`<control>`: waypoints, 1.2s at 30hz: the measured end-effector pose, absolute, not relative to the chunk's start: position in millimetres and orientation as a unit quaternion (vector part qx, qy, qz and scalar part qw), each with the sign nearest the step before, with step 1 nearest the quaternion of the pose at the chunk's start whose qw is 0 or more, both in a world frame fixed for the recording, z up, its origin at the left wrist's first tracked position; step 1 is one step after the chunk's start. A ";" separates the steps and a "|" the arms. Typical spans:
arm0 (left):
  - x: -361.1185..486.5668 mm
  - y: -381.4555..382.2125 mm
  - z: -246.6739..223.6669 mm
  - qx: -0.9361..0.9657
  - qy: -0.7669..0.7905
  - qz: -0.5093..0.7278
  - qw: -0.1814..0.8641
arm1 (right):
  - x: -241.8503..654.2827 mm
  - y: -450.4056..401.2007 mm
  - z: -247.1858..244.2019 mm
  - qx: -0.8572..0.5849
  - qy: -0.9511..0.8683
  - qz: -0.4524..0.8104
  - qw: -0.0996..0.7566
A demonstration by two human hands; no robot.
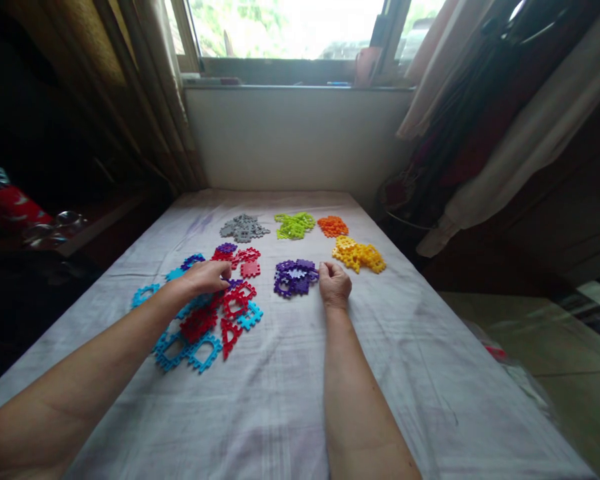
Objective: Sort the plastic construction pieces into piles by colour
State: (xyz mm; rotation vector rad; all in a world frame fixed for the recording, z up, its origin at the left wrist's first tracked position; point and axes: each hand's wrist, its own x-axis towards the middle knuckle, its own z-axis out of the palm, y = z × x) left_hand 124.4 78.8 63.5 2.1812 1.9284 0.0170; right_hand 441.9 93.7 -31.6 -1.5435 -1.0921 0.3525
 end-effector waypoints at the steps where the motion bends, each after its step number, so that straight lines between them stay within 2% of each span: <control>1: 123.4 79.1 62.8 0.741 0.659 0.011 0.127 | 441.8 93.5 -31.2 -0.659 -0.465 0.153 0.572; 7: 117.8 83.5 62.8 0.716 0.662 0.063 0.210 | 441.6 91.5 -28.3 -0.665 -0.462 0.165 0.563; 12: 111.2 84.0 73.0 0.701 0.636 0.157 0.280 | 442.3 90.4 -27.6 -0.667 -0.459 0.168 0.562; 15: 121.0 84.3 77.8 0.700 0.619 0.210 0.288 | 441.9 90.5 -27.4 -0.660 -0.452 0.172 0.574; 20: 179.5 86.6 72.9 0.718 0.608 0.238 0.243 | 439.6 90.4 -25.7 -0.654 -0.442 0.176 0.588; 27: 263.2 86.7 72.3 0.777 0.583 0.175 0.161 | 437.2 89.6 -23.3 -0.649 -0.439 0.177 0.596; 32: 275.2 86.6 70.6 0.805 0.567 0.135 0.110 | 437.5 89.8 -21.5 -0.649 -0.432 0.184 0.599; 36: 246.4 89.5 64.4 0.798 0.589 0.113 0.058 | 438.9 90.1 -23.7 -0.646 -0.436 0.179 0.600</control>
